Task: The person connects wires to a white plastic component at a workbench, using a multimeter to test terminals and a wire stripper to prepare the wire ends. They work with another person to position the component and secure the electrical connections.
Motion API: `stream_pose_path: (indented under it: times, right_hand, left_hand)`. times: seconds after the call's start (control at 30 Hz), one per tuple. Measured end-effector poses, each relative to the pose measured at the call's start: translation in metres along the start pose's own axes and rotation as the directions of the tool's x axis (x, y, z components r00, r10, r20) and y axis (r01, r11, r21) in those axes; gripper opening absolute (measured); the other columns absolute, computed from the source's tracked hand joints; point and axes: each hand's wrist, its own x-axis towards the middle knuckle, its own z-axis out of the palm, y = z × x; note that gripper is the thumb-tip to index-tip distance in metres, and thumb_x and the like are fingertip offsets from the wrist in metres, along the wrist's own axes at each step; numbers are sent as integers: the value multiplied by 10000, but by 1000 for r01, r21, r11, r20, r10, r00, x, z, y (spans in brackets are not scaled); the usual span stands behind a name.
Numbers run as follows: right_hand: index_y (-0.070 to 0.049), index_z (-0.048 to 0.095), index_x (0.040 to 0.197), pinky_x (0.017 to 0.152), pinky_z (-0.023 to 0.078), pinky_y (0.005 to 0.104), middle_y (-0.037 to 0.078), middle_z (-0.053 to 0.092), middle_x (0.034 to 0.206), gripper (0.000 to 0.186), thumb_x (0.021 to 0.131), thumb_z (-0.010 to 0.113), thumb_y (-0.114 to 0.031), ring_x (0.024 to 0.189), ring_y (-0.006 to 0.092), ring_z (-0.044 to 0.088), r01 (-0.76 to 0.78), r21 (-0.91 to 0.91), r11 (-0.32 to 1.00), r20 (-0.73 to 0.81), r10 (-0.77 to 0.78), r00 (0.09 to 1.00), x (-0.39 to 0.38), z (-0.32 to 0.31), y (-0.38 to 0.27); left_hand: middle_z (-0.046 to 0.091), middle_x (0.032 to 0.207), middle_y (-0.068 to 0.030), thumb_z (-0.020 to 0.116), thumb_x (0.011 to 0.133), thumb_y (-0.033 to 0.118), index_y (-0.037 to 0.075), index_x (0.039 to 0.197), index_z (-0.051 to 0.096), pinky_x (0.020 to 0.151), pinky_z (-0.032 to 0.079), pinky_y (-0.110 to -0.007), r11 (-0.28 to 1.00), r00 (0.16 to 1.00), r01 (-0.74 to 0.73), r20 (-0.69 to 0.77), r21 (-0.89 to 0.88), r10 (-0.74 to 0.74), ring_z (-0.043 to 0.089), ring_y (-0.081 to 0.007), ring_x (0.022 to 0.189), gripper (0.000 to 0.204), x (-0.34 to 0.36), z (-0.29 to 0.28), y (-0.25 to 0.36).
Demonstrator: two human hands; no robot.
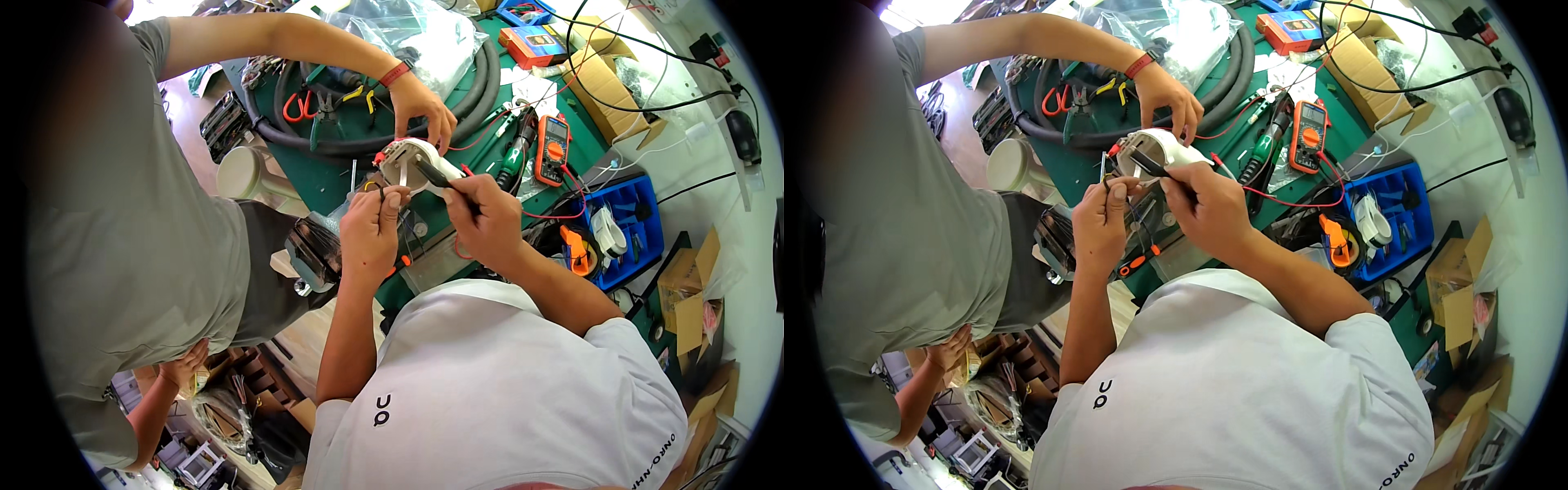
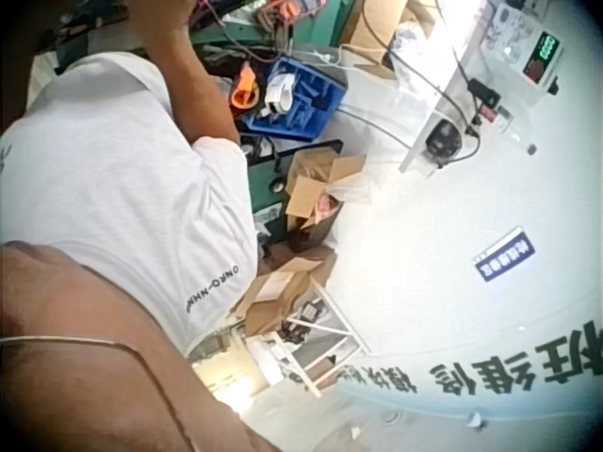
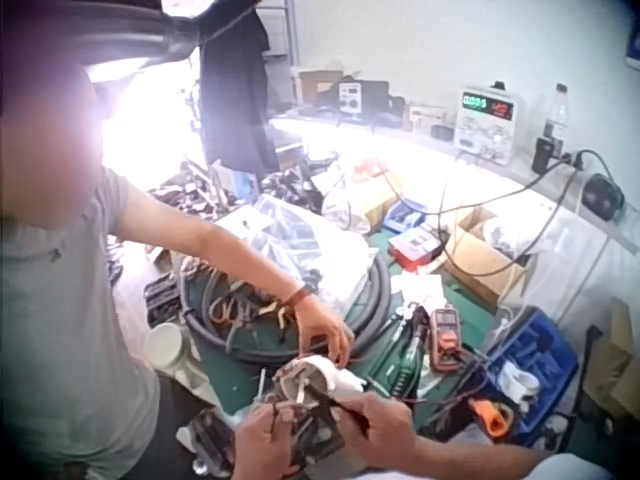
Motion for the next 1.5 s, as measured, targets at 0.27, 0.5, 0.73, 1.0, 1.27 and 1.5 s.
stream_pose_path:
  times: [0.27, 0.5, 0.73, 1.0, 1.27, 1.5]
  right_hand:
    - [4, 558, 912, 456, 379, 210, 19, 561, 604, 98, 890, 633, -56, 515, 43, 494, -147, 137, 980, -103, 161, 981, -32, -17, 29]
    - [-1, 564, 914, 459, 368, 209, 9, 546, 604, 99, 893, 633, -68, 521, 28, 462, -270, 139, 953, -106, 285, 953, -50, -26, 50]
    - [0, 566, 920, 468, 374, 211, 7, 551, 614, 109, 903, 626, -89, 530, 32, 470, -337, 155, 929, -75, 351, 933, -46, -29, 58]
    - [5, 562, 927, 471, 383, 208, 12, 557, 619, 118, 900, 631, -87, 531, 36, 483, -374, 196, 906, -56, 391, 919, -36, -28, 83]
    - [12, 563, 938, 468, 385, 202, 12, 559, 613, 119, 897, 632, -76, 529, 33, 483, -407, 221, 886, -18, 421, 907, -20, -23, 101]
    - [4, 548, 960, 508, 407, 183, 1, 583, 684, 121, 924, 604, -98, 578, 34, 527, -412, 199, 889, 17, 417, 909, -16, -19, 104]
  left_hand:
    - [689, 846, -65, 519, 967, 193, 34, 985, 675, 725, 466, -299, 999, 1000, 15, -19, -49, -16, 577, -205, 792, 223, -5, 1, -3]
    - [687, 851, -51, 515, 970, 179, 17, 993, 672, 730, 462, -270, 995, 999, 11, -34, -96, -14, 576, -163, 801, 226, -5, 3, -11]
    - [684, 850, -59, 504, 976, 192, -1, 952, 669, 704, 470, -271, 996, 999, 35, -39, -82, -38, 574, -151, 777, 255, -6, 2, -22]
    - [692, 841, -71, 494, 980, 238, 0, 913, 664, 728, 461, -280, 1000, 1000, -23, -16, -16, 23, 580, -173, 787, 299, -4, 1, -18]
    - [685, 844, -105, 459, 988, 365, -39, 914, 648, 757, 447, -307, 1000, 1000, -14, -4, -7, 14, 567, -188, 789, 453, -6, 3, -12]
    - [685, 845, -104, 456, 990, 358, -37, 924, 649, 760, 449, -303, 1000, 1000, 5, -22, -27, -6, 569, -188, 802, 445, -6, 5, -19]
